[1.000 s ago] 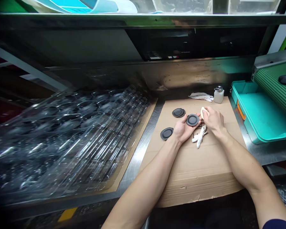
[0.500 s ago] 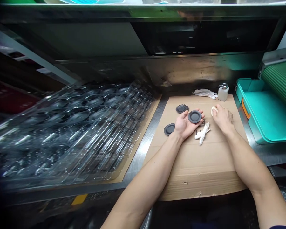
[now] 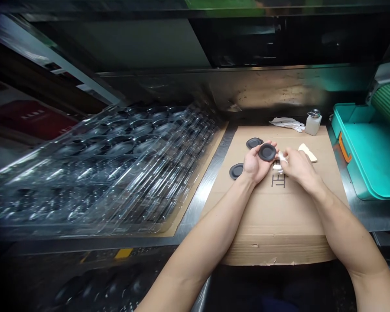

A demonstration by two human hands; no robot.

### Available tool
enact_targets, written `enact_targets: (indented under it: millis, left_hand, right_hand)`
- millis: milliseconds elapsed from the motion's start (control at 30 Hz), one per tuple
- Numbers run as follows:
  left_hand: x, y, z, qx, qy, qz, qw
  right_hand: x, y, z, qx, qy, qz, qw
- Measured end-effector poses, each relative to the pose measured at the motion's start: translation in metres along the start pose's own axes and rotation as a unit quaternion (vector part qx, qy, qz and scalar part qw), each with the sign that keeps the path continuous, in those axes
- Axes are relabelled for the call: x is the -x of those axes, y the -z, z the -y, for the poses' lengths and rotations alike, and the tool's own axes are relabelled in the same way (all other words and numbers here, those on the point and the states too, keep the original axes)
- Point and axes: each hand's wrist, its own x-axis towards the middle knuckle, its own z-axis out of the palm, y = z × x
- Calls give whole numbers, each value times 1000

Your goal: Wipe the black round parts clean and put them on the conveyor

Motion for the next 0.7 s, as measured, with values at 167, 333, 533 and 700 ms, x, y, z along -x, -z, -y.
enact_targets:
  millis: [167,333,533,700]
  left_hand:
    - [6,-7,12,-4,35,13,999]
    - [9,-9,15,-38,36,18,998]
    - [3,-1,3,-31,33,-7,999]
    - [0,4,-4,-8,22,-6,1000]
  right_hand:
    - [-3,-16,9,-36,64,-48,996]
    - [-8,-15,-3,83,-71,-103,989]
    - [-9,13,-17,80,-119,-49,988]
    - [-9,25,-31,141,-126,-69,979]
